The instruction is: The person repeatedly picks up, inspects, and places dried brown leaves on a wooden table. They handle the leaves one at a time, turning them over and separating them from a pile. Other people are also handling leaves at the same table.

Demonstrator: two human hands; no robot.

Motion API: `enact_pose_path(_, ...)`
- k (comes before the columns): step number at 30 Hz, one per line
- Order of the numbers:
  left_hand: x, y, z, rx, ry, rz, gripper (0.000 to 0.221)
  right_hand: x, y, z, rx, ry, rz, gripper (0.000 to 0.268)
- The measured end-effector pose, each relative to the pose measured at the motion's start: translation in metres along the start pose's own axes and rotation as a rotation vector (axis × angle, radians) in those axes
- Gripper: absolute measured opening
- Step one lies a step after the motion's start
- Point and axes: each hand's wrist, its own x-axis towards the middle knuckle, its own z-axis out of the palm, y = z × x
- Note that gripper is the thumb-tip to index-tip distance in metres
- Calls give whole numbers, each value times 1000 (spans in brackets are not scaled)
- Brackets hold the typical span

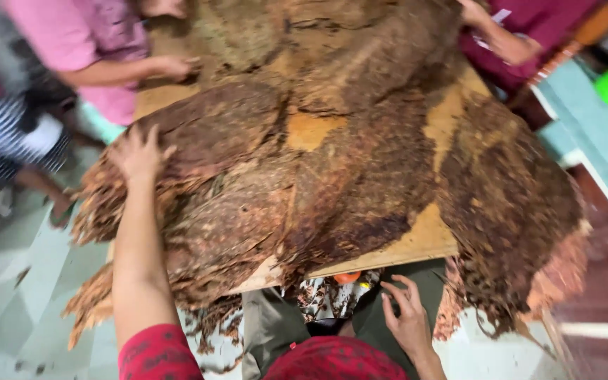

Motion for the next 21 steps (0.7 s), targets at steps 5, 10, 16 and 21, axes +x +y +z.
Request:
enact_pose_path(5,-27,9,6,41,-321,-130,88,-15,13,-13,-39,125,31,23)
enact_pose_path(10,-22,-1,12,25,-341,-109,96,-23,40,-36,-379,347,101,11)
enact_pose_path(16,-28,9,-13,-171,-202,-108,113,-39,82,-68,-204,566,248,22)
enact_pose_path(21,-64,50,-30,-415,248,242,86,-22,108,-72,-92,605,353,22)
